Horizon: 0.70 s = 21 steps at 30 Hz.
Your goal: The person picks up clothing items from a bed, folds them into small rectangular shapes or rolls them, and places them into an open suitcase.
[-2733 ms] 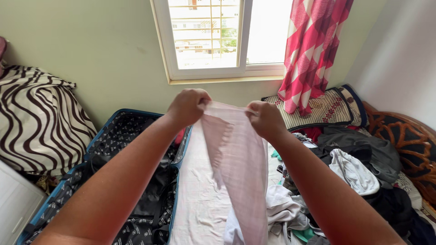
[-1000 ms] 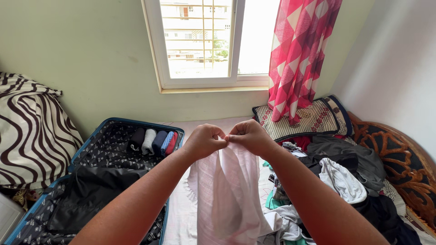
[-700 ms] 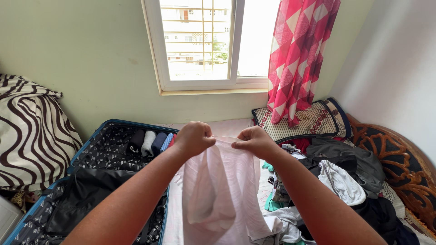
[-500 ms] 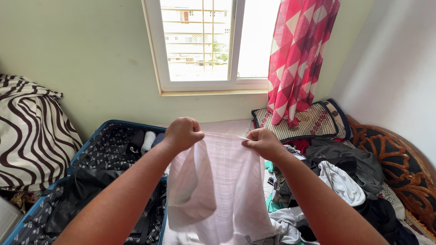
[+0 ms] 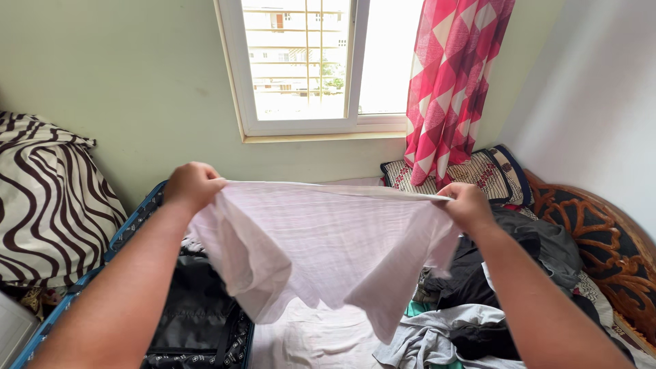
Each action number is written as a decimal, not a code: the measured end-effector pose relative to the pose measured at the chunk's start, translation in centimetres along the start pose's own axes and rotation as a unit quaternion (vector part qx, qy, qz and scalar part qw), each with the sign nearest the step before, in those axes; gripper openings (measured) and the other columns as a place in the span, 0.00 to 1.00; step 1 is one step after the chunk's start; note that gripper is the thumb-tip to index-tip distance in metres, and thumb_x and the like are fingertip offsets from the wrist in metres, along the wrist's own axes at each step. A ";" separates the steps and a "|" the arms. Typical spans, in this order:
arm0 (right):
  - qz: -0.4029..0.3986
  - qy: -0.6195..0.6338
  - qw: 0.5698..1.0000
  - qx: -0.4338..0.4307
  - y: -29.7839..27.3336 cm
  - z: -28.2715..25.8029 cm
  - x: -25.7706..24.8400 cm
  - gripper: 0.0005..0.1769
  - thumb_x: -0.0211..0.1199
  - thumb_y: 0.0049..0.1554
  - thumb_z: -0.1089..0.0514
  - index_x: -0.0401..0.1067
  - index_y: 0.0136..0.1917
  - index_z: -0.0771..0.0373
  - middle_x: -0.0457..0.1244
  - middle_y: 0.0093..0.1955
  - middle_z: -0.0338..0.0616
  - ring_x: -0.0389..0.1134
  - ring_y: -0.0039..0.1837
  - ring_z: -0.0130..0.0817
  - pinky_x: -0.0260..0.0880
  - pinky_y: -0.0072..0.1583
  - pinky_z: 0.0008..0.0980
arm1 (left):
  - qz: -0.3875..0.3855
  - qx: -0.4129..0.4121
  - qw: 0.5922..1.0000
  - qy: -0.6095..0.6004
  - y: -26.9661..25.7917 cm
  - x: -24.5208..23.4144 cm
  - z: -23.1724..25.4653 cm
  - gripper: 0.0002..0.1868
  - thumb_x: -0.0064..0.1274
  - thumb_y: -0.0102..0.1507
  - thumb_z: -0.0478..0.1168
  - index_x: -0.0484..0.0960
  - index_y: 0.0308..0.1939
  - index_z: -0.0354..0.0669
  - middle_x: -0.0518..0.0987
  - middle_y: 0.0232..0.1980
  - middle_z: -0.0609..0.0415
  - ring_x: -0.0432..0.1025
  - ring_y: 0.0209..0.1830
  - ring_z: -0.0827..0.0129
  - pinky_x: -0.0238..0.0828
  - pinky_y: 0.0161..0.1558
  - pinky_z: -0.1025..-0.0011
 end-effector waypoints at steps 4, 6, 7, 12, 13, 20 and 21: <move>-0.102 0.204 0.974 0.016 0.1 0.8 -0.2 0.08 0.73 0.52 0.61 0.78 0.44 0.66 0.65 0.37 0.35 0.61 0.39 0.21 0.61 0.42 0.27 | -0.032 -0.070 0.997 0.027 0.0 1.4 -3.4 0.11 0.62 0.53 0.48 0.91 0.35 0.50 0.87 0.36 0.51 0.81 0.37 0.58 0.79 0.43 0.60; -0.122 0.272 0.954 0.021 0.1 0.0 -0.1 0.07 0.69 0.54 0.61 0.78 0.45 0.66 0.67 0.39 0.35 0.63 0.41 0.21 0.63 0.43 0.26 | -0.034 -0.041 0.997 0.048 0.1 3.1 -2.4 0.11 0.61 0.53 0.47 0.92 0.36 0.52 0.87 0.37 0.52 0.81 0.37 0.57 0.79 0.44 0.60; -0.142 0.340 0.929 0.025 0.0 -0.7 0.3 0.07 0.65 0.56 0.61 0.78 0.46 0.66 0.68 0.41 0.36 0.65 0.42 0.21 0.65 0.45 0.25 | -0.035 -0.012 0.997 0.070 0.1 3.8 -1.4 0.11 0.61 0.52 0.46 0.92 0.37 0.54 0.86 0.39 0.52 0.80 0.38 0.57 0.79 0.44 0.60; -0.156 0.351 0.923 -0.003 -0.4 -4.5 1.4 0.12 0.58 0.60 0.59 0.79 0.47 0.68 0.69 0.41 0.39 0.67 0.42 0.23 0.67 0.46 0.25 | -0.138 0.097 0.984 -0.061 -2.2 9.2 7.4 0.17 0.61 0.53 0.52 0.90 0.43 0.54 0.85 0.35 0.56 0.80 0.31 0.65 0.79 0.35 0.64; -0.170 0.347 0.922 0.006 -0.7 -5.2 2.0 0.14 0.56 0.61 0.57 0.79 0.48 0.69 0.69 0.40 0.39 0.67 0.40 0.25 0.66 0.45 0.26 | -0.177 0.137 0.968 -0.109 -3.3 10.1 10.2 0.21 0.63 0.53 0.55 0.88 0.47 0.53 0.84 0.34 0.56 0.80 0.28 0.68 0.80 0.31 0.66; -0.166 0.154 0.966 -0.121 -3.4 -11.8 4.0 0.10 0.61 0.59 0.58 0.78 0.46 0.68 0.68 0.39 0.41 0.66 0.42 0.23 0.67 0.46 0.27 | -0.204 0.258 0.913 -0.241 -12.1 11.4 24.8 0.30 0.71 0.49 0.58 0.86 0.47 0.45 0.79 0.24 0.48 0.72 0.21 0.67 0.68 0.27 0.65; -0.159 0.126 0.970 -0.135 -3.8 -12.3 4.2 0.10 0.61 0.58 0.58 0.78 0.47 0.67 0.68 0.38 0.42 0.66 0.41 0.25 0.67 0.46 0.29 | -0.188 0.253 0.921 -0.227 -12.3 11.9 25.7 0.22 0.67 0.52 0.55 0.87 0.43 0.45 0.79 0.24 0.50 0.71 0.22 0.68 0.68 0.28 0.65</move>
Point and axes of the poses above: each hand's wrist, its own y-axis towards the middle knuckle, its own x-axis out of the palm, z = x × y, the point moved 8 cm from there along y, towards the middle knuckle
